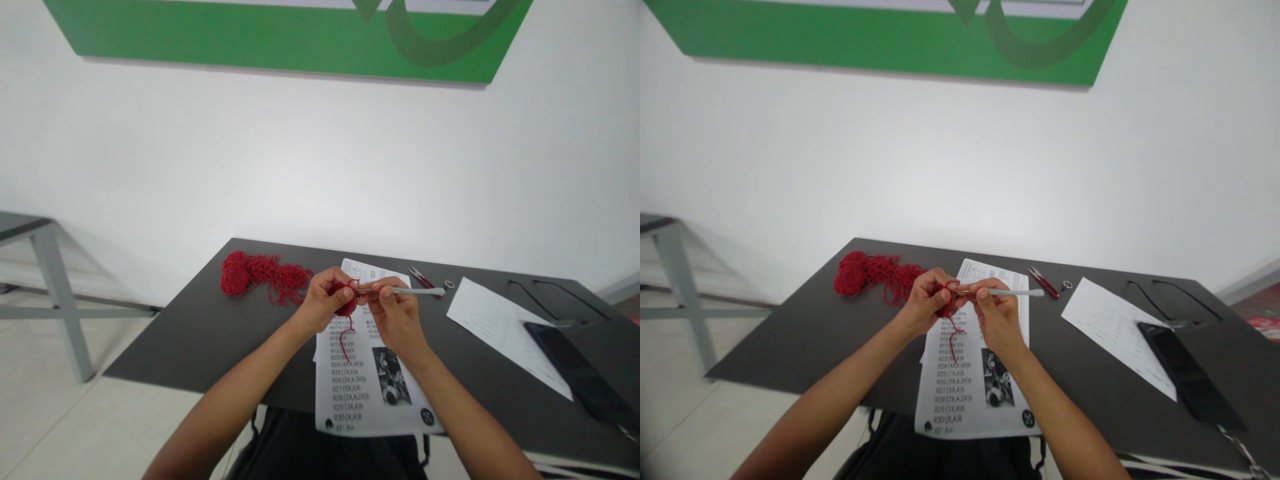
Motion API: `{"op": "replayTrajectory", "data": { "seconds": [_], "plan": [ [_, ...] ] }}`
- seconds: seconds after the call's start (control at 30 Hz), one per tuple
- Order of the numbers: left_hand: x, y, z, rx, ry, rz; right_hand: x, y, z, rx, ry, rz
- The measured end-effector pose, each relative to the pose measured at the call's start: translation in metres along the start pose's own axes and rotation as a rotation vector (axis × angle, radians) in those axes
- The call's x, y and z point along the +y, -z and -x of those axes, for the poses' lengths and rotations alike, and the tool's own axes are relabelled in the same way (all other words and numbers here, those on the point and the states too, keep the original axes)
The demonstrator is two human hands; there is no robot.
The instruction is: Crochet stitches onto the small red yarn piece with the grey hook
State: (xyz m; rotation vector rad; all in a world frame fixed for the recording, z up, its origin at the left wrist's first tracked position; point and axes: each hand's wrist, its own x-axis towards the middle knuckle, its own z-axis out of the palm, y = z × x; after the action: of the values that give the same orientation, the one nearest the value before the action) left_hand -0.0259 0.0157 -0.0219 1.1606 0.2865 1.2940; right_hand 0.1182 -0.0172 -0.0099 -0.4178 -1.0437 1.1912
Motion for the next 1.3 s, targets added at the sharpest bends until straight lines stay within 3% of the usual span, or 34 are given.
{"op": "replayTrajectory", "data": {
  "seconds": [0.53, 0.9, 1.07, 1.2, 1.3],
  "plan": [
    [0.001, -0.001, 0.000, -0.031, -0.021, -0.014, -0.001, -0.003, 0.002, 0.028, 0.005, 0.035],
    [0.001, -0.001, -0.001, -0.027, -0.029, -0.103, 0.004, -0.003, 0.003, 0.116, -0.037, 0.006],
    [0.001, -0.003, 0.002, 0.001, -0.135, -0.340, 0.008, -0.003, 0.002, 0.172, -0.030, 0.001],
    [0.001, -0.006, 0.005, 0.080, -0.220, -0.634, 0.010, 0.001, 0.003, 0.146, 0.109, 0.224],
    [0.002, -0.007, 0.008, 0.057, -0.242, -0.712, 0.006, 0.003, 0.005, 0.053, 0.245, 0.504]
  ]
}}
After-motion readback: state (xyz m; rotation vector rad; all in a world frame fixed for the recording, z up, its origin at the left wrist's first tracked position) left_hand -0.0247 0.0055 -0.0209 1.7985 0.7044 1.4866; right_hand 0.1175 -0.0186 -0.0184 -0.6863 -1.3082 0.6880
